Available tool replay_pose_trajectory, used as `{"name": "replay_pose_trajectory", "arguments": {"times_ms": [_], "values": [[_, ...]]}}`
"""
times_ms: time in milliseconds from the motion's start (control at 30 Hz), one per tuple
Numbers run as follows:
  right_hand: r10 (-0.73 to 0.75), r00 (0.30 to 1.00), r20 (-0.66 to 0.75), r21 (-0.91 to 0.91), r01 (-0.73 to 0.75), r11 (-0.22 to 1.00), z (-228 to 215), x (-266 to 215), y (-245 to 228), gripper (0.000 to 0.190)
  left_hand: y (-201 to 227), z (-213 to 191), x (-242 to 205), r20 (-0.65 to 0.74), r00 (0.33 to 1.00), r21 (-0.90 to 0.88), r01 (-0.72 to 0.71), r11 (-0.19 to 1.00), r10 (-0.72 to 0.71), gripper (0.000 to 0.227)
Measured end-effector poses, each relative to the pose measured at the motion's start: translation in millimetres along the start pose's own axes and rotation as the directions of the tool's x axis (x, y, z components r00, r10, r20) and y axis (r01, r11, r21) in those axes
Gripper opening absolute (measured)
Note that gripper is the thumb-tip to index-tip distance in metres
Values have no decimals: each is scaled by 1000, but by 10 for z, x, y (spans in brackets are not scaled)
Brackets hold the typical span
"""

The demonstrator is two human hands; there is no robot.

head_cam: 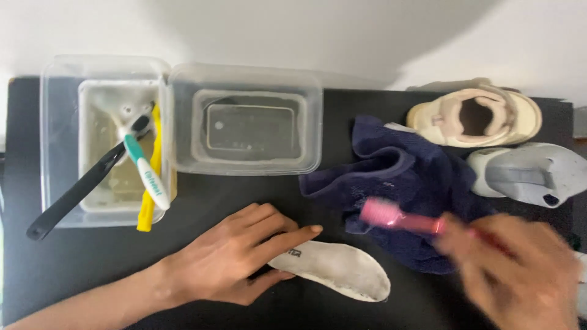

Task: The person is cleaning a shoe insole by scrubbing it with a toothbrush dipped in soapy water and then wiping it with a towel.

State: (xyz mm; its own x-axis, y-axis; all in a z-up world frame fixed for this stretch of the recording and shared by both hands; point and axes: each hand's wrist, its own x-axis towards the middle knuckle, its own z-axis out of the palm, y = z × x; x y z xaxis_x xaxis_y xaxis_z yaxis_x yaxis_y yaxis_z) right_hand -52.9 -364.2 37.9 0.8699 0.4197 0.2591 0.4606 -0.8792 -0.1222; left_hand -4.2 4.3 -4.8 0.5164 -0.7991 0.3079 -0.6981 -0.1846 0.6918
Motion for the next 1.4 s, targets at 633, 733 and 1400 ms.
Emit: {"name": "replay_pose_trajectory", "arguments": {"times_ms": [633,733,1400], "values": [[-140,989,37,15,139,990,375,21,-688,28,-19,-3,-100,-92,994,25,61,998,-58,62],[-50,998,-26,66,52,996,413,38,-748,30,-19,-21,-93,-113,992,3,53,999,-53,58],[-37,992,123,434,-20,901,245,186,-406,19,1,6,-94,-98,994,180,56,982,-38,65]]}}
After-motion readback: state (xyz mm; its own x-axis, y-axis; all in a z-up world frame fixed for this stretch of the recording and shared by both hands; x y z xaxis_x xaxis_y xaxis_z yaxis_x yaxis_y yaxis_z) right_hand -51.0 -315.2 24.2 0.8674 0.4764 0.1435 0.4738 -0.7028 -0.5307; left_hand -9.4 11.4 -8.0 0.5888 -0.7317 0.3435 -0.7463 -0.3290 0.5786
